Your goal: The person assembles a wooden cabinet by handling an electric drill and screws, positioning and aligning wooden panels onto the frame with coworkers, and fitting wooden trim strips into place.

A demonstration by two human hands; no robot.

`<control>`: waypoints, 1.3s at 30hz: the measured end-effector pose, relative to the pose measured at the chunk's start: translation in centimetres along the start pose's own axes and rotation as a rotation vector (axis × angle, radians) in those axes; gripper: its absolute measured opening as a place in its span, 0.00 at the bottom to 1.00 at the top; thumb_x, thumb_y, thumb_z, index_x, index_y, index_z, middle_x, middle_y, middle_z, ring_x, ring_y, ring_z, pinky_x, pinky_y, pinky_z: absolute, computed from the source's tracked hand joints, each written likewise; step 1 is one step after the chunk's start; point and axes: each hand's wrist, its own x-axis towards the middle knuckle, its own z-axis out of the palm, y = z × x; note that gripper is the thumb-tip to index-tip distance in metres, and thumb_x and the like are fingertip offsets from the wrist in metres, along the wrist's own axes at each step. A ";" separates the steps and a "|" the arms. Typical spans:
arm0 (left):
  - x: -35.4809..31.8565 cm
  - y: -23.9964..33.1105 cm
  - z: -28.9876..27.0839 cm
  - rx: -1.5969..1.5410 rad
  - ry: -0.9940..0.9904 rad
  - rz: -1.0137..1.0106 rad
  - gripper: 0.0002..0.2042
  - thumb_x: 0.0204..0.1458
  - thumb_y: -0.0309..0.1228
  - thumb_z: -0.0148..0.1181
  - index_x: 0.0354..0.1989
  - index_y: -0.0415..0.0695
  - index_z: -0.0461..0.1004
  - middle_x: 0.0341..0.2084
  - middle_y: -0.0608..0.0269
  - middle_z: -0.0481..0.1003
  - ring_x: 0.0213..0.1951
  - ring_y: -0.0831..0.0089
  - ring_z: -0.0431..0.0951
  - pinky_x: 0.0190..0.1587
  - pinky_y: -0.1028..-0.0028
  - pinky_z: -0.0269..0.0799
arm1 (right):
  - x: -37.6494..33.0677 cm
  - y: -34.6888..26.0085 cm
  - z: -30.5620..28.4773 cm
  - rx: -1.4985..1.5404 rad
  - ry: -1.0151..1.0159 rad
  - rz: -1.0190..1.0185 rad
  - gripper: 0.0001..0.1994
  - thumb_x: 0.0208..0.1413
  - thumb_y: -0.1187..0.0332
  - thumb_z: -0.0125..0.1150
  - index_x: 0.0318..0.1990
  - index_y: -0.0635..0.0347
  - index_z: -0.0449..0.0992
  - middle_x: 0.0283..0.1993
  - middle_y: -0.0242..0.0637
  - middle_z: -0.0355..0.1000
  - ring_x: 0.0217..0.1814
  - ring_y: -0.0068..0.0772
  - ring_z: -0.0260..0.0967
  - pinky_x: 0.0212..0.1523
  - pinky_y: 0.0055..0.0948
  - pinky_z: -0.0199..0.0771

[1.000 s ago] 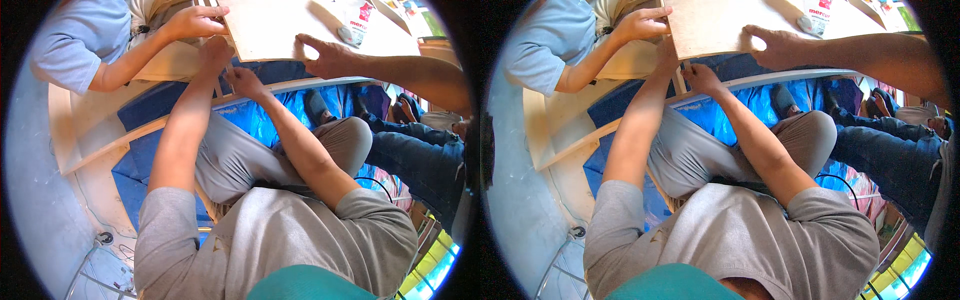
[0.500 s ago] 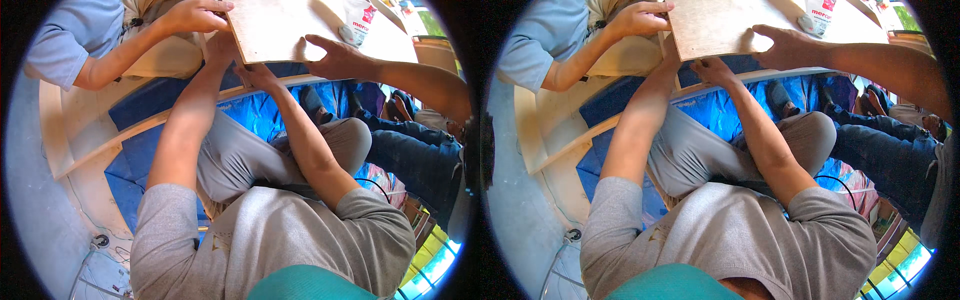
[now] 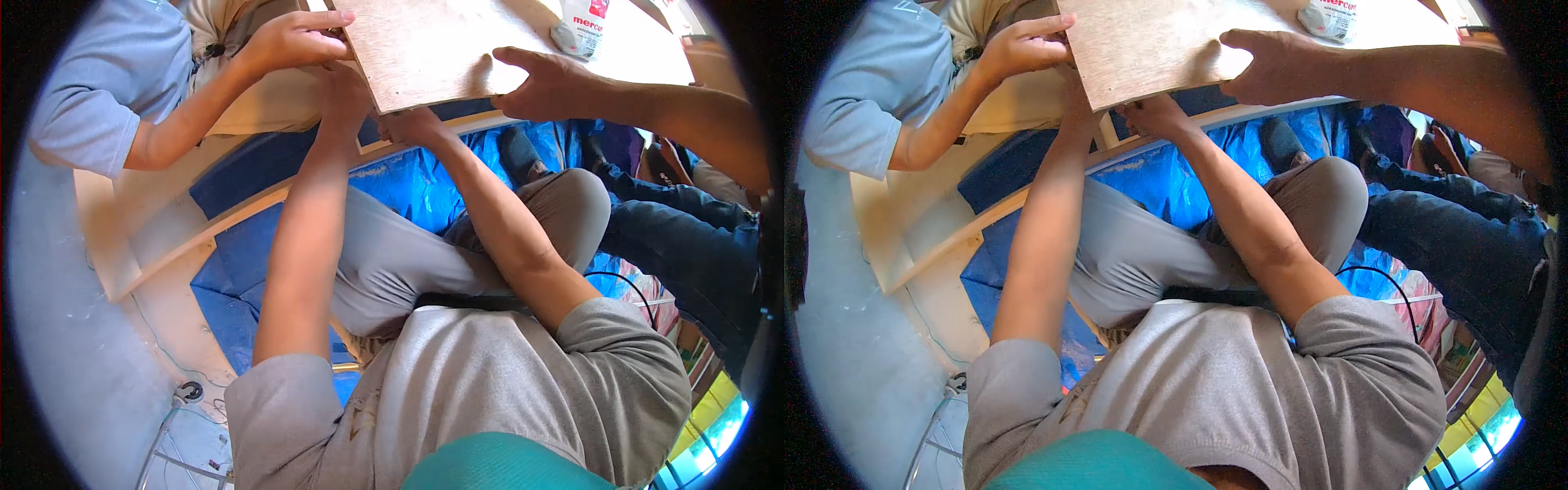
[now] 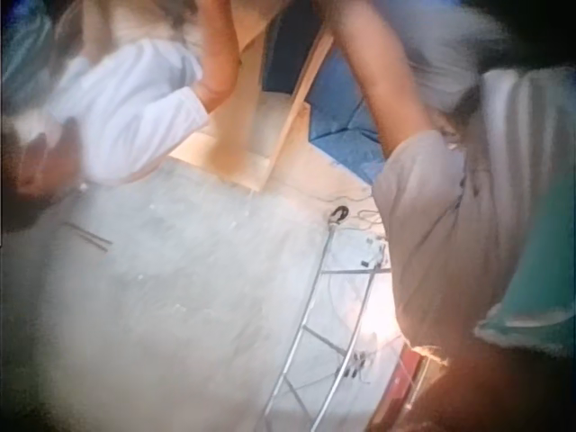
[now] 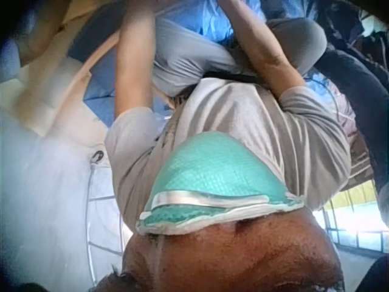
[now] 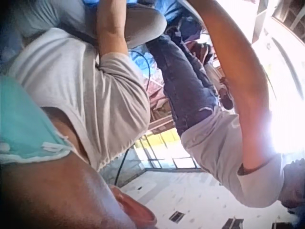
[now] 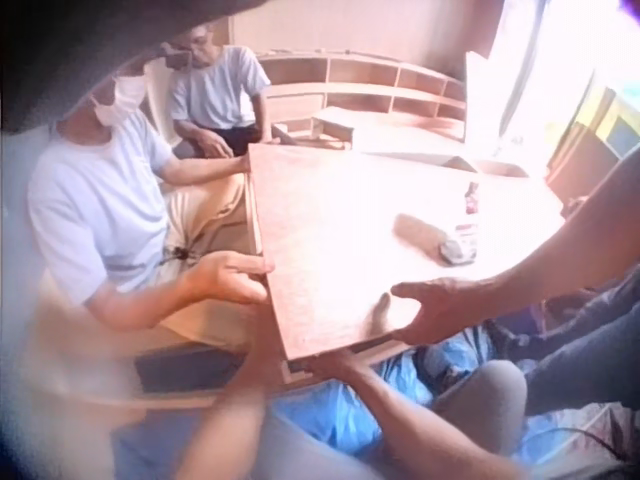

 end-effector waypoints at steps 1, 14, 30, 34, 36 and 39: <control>-0.2 -0.2 -0.3 0.049 -0.185 -0.057 0.30 0.56 0.47 0.57 0.47 0.24 0.77 0.44 0.29 0.79 0.51 0.45 0.81 0.54 0.54 0.77 | 0.3 0.3 0.1 0.001 0.001 -0.009 0.16 0.65 0.61 0.65 0.48 0.67 0.75 0.28 0.35 0.74 0.26 0.26 0.74 0.27 0.32 0.77; -2.1 0.2 -2.9 0.168 -0.470 -0.096 0.26 0.45 0.53 0.64 0.37 0.39 0.86 0.42 0.44 0.83 0.48 0.49 0.83 0.50 0.56 0.79 | 1.4 1.1 1.8 -0.336 0.030 -0.137 0.16 0.60 0.66 0.64 0.52 0.65 0.77 0.33 0.50 0.79 0.30 0.39 0.79 0.35 0.41 0.79; -2.2 -0.2 -3.0 0.252 -0.414 -0.124 0.21 0.46 0.46 0.63 0.33 0.36 0.84 0.37 0.43 0.82 0.45 0.46 0.82 0.51 0.52 0.77 | 2.6 2.7 5.1 -0.466 0.151 -0.408 0.13 0.61 0.64 0.59 0.44 0.63 0.81 0.34 0.47 0.81 0.36 0.39 0.82 0.38 0.41 0.81; -1.8 0.3 -3.3 0.252 -0.430 -0.080 0.18 0.46 0.42 0.62 0.34 0.37 0.83 0.40 0.43 0.81 0.47 0.45 0.81 0.52 0.51 0.77 | 2.1 1.8 5.5 -0.523 0.275 -0.517 0.12 0.60 0.64 0.58 0.41 0.64 0.82 0.33 0.48 0.81 0.36 0.41 0.82 0.39 0.41 0.80; -1.7 0.7 -3.3 0.260 -0.423 -0.139 0.17 0.46 0.41 0.62 0.34 0.37 0.83 0.40 0.43 0.82 0.47 0.45 0.81 0.52 0.51 0.77 | 1.8 1.7 5.6 -0.472 0.244 -0.457 0.13 0.60 0.64 0.58 0.41 0.64 0.83 0.33 0.50 0.81 0.37 0.45 0.82 0.41 0.43 0.80; -1.9 0.8 -3.2 0.316 -0.401 -0.178 0.16 0.45 0.38 0.62 0.33 0.37 0.83 0.38 0.43 0.82 0.46 0.46 0.81 0.52 0.52 0.77 | 2.5 2.5 6.3 -0.535 0.232 -0.388 0.14 0.61 0.62 0.57 0.41 0.63 0.83 0.36 0.55 0.81 0.41 0.53 0.82 0.43 0.47 0.79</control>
